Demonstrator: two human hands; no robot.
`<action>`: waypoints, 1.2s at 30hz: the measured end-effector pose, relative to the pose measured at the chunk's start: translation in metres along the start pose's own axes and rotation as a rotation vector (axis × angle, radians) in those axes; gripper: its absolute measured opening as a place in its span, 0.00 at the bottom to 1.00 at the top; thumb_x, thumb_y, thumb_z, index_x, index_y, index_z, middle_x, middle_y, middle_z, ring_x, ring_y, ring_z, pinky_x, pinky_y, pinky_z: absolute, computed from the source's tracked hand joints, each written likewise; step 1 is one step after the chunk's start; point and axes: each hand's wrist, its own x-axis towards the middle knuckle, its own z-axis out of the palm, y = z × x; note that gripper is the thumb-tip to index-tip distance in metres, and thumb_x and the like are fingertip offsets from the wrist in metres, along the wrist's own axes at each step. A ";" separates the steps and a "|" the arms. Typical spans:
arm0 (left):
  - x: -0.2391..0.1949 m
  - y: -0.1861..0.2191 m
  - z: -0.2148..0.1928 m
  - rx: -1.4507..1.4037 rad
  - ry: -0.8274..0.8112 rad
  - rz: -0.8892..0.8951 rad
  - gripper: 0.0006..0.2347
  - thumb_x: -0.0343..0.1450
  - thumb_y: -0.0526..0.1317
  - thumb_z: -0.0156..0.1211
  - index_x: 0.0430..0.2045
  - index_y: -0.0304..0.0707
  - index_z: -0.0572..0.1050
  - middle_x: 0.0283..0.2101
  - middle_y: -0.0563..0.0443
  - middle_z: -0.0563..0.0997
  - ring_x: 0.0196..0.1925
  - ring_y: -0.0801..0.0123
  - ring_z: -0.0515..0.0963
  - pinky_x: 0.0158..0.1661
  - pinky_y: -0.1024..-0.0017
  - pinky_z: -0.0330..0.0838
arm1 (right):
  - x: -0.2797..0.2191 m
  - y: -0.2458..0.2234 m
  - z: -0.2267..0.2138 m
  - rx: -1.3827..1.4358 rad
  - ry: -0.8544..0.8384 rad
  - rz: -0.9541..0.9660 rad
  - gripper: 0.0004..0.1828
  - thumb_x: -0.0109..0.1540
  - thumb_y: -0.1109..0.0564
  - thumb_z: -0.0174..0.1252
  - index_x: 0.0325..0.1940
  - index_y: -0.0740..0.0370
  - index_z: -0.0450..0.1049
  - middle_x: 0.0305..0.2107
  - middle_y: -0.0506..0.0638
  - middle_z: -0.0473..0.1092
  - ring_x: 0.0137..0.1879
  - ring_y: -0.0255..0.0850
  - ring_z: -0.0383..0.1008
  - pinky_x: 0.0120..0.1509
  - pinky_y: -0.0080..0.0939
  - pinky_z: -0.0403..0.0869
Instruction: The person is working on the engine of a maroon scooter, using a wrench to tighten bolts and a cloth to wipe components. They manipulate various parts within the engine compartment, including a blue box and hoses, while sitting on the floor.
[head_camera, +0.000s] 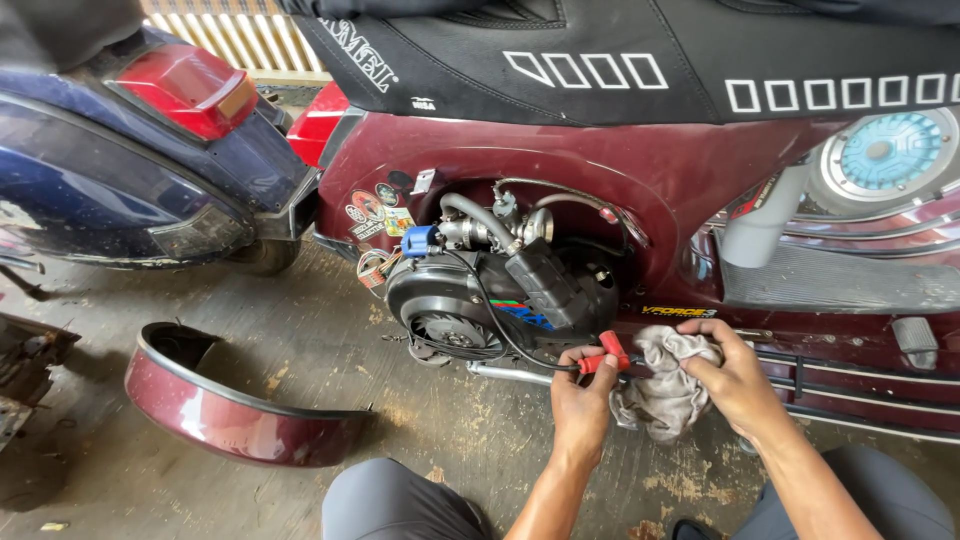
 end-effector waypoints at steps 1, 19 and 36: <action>-0.002 0.001 0.002 0.003 -0.005 -0.003 0.08 0.72 0.31 0.63 0.42 0.32 0.73 0.39 0.44 0.82 0.39 0.70 0.79 0.42 0.76 0.76 | -0.002 -0.002 0.002 0.002 0.006 0.001 0.27 0.54 0.74 0.52 0.59 0.69 0.69 0.44 0.68 0.72 0.40 0.52 0.74 0.37 0.46 0.74; -0.008 0.011 0.002 0.077 0.093 -0.015 0.11 0.70 0.30 0.66 0.45 0.29 0.78 0.39 0.45 0.84 0.40 0.68 0.80 0.46 0.73 0.76 | -0.008 0.002 0.018 0.072 0.146 -0.038 0.12 0.71 0.56 0.46 0.53 0.68 0.66 0.39 0.55 0.65 0.45 0.41 0.60 0.50 0.42 0.61; -0.008 0.002 0.003 0.072 0.059 0.141 0.10 0.69 0.24 0.61 0.44 0.28 0.76 0.43 0.41 0.85 0.41 0.67 0.83 0.45 0.72 0.78 | -0.022 -0.006 0.056 -0.094 -0.136 -0.117 0.22 0.62 0.59 0.59 0.59 0.64 0.63 0.32 0.55 0.77 0.26 0.39 0.78 0.25 0.38 0.77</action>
